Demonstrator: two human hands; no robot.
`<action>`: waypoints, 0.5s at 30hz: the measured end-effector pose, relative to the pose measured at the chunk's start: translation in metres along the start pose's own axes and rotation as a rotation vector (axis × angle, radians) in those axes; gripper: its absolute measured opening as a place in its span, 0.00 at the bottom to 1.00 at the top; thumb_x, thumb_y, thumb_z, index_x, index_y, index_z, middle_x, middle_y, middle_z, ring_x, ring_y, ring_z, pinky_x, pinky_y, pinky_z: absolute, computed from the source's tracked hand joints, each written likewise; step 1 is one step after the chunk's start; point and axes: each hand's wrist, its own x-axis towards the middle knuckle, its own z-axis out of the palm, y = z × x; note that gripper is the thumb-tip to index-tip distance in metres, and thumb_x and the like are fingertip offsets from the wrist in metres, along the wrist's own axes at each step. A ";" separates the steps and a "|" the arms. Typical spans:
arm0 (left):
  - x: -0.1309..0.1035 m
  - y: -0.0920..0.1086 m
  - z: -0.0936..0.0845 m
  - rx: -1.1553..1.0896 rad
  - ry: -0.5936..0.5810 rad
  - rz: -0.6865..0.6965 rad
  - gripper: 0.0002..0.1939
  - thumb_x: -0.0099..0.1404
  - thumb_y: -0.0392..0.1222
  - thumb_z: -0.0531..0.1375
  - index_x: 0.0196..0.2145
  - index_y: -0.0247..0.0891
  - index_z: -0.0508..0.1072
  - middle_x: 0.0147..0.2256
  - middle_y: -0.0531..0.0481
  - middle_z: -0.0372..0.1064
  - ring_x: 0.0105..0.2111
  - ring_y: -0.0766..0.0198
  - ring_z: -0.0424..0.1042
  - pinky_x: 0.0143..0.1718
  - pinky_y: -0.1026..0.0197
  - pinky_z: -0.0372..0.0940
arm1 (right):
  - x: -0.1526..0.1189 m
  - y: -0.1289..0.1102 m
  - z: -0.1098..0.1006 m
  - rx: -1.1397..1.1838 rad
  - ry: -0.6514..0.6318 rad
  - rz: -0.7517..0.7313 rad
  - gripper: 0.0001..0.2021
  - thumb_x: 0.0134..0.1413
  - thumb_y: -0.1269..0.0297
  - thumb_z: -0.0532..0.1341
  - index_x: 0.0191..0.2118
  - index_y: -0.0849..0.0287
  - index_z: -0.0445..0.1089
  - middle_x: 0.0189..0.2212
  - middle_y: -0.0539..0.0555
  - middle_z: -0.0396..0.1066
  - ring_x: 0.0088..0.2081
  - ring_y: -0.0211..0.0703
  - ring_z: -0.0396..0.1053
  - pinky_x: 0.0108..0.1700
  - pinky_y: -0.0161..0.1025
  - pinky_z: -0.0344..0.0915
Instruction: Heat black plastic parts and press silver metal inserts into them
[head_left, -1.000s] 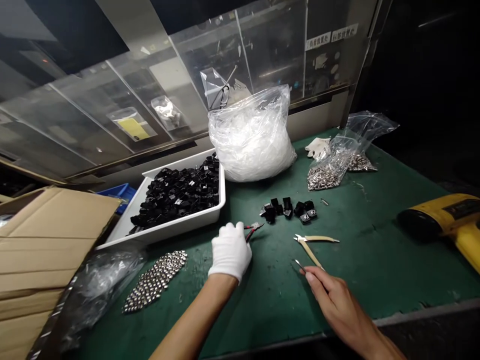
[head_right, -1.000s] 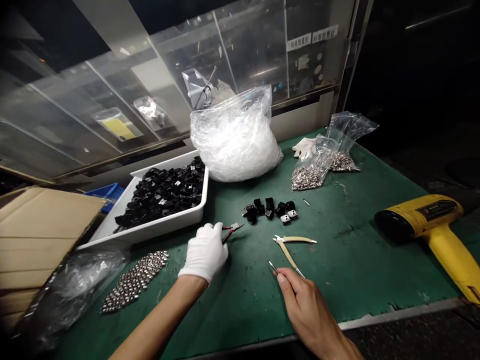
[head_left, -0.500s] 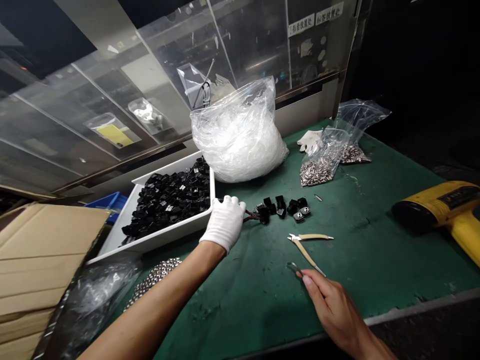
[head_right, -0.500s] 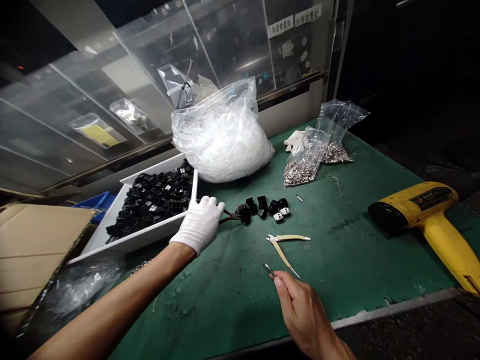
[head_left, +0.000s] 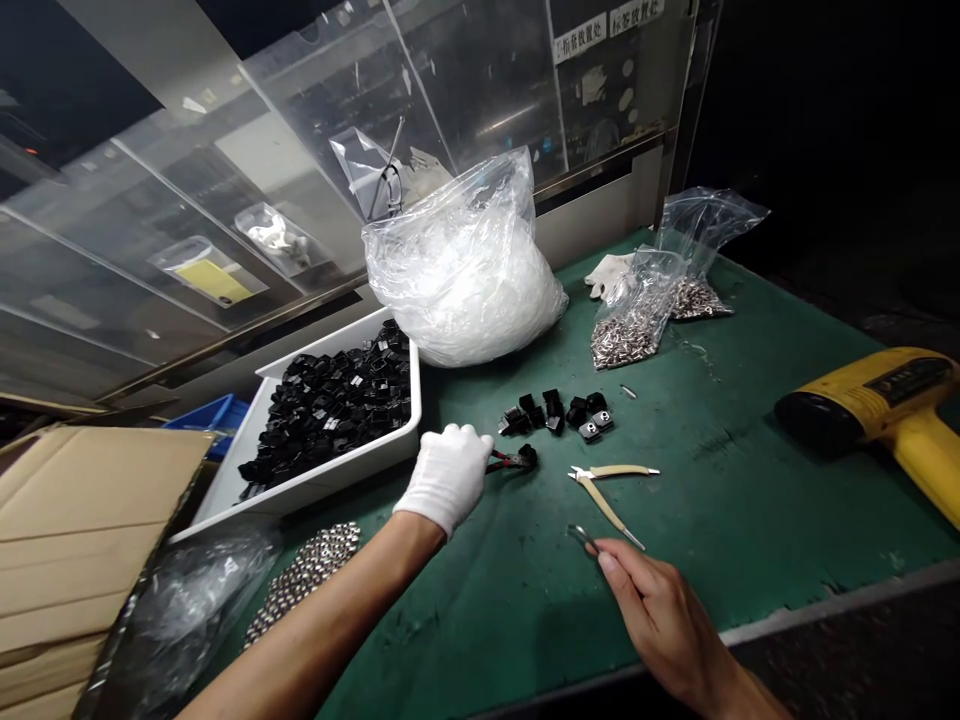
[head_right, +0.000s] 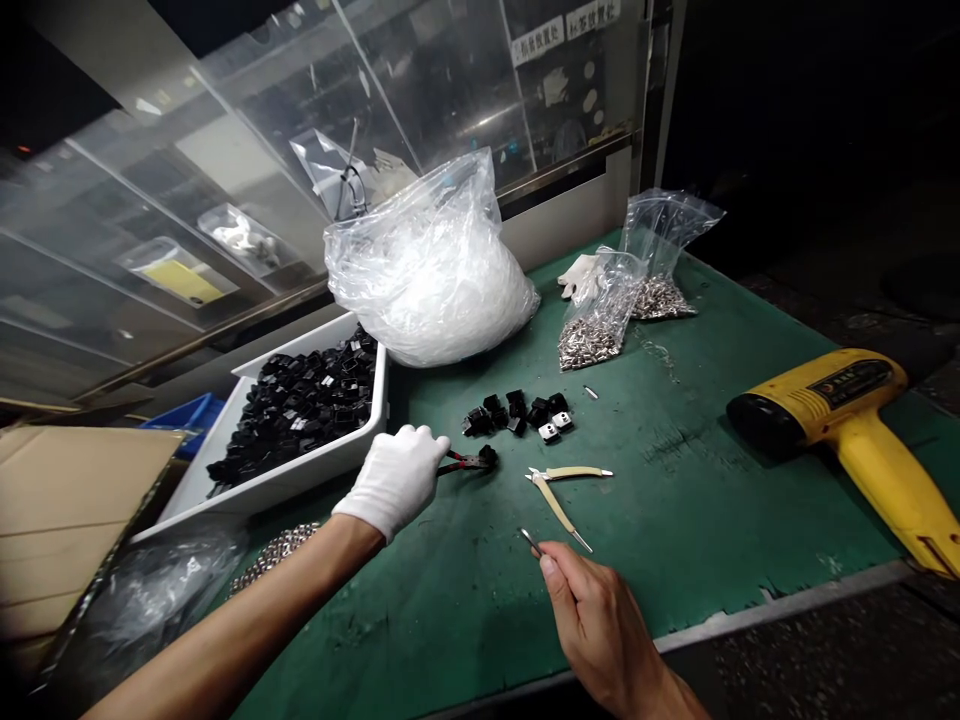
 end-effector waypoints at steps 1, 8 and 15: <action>-0.002 0.001 0.003 0.002 -0.003 -0.015 0.15 0.65 0.29 0.49 0.41 0.37 0.74 0.40 0.38 0.69 0.43 0.48 0.68 0.43 0.48 0.60 | 0.000 0.000 0.000 -0.005 0.002 -0.005 0.17 0.73 0.56 0.47 0.51 0.54 0.70 0.37 0.52 0.74 0.38 0.43 0.74 0.43 0.37 0.66; -0.015 0.008 0.021 -0.029 -0.016 -0.136 0.19 0.67 0.29 0.44 0.42 0.35 0.74 0.41 0.35 0.69 0.43 0.47 0.69 0.40 0.48 0.64 | -0.002 -0.001 -0.001 -0.029 -0.019 0.011 0.19 0.73 0.54 0.46 0.53 0.55 0.70 0.37 0.54 0.74 0.41 0.46 0.74 0.45 0.39 0.66; -0.031 0.011 0.038 -0.178 -0.081 -0.199 0.13 0.64 0.35 0.52 0.43 0.38 0.73 0.40 0.39 0.73 0.40 0.51 0.73 0.38 0.55 0.64 | 0.013 -0.013 -0.007 0.082 0.036 0.099 0.20 0.71 0.50 0.50 0.51 0.56 0.72 0.35 0.54 0.74 0.42 0.47 0.73 0.44 0.38 0.66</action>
